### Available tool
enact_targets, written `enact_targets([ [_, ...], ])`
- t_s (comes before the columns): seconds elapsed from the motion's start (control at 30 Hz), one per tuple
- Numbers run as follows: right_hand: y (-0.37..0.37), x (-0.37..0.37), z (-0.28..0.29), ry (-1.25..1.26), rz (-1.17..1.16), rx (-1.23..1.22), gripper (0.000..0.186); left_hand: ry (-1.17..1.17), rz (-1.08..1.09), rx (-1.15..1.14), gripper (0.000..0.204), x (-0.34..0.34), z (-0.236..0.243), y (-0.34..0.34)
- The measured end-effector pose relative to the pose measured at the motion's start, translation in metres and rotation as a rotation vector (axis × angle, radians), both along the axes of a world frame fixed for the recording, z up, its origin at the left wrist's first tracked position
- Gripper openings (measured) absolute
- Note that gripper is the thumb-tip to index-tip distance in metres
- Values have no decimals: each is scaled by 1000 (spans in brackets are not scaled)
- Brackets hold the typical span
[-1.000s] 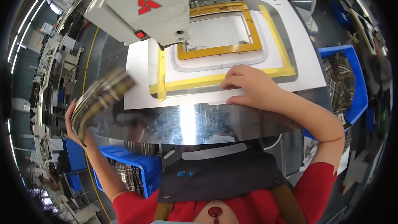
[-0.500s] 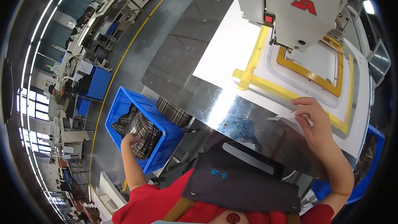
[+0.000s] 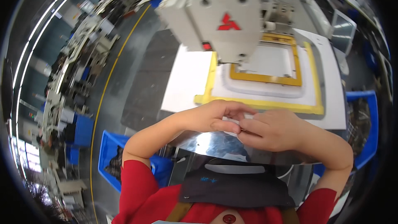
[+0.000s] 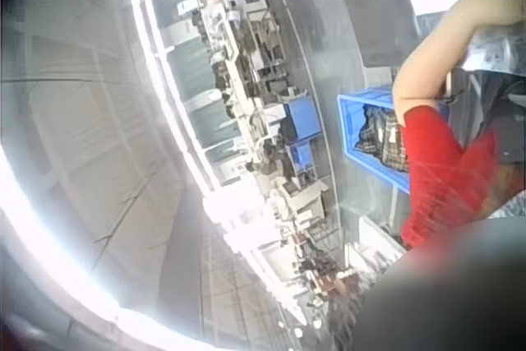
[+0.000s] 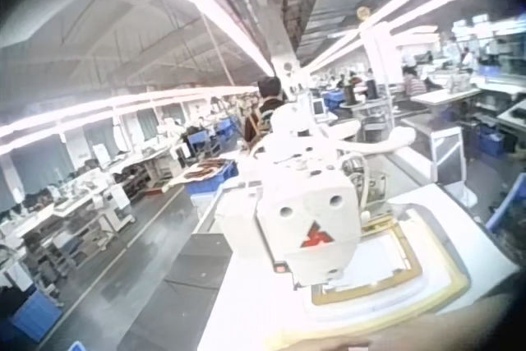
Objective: Operating an automated pattern stitching machine to attach labels to fabric panels.
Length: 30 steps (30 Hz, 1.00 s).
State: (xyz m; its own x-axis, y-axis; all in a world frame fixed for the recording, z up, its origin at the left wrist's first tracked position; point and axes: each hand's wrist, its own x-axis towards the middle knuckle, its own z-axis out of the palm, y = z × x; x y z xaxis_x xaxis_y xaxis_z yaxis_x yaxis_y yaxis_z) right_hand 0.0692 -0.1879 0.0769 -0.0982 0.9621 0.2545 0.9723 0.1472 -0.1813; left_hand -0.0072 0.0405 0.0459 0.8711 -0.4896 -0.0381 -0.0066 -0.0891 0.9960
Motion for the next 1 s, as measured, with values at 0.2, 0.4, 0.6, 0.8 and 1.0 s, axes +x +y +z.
enact_targets([
  [0.2,-13,23,-42,346,-408,240,33,14,80,184,26,44,-28,-12],
  [0.4,18,87,-57,814,-810,-63,20,-699,578,824,21,60,-45,1],
  [0.6,39,127,-66,589,-789,-75,21,-952,337,929,41,54,-47,-14],
  [0.8,38,134,-60,621,-732,-138,23,-761,277,996,54,55,-49,-17],
  [1.0,38,135,-57,577,-684,-120,25,-839,293,1043,56,57,-54,-19],
])
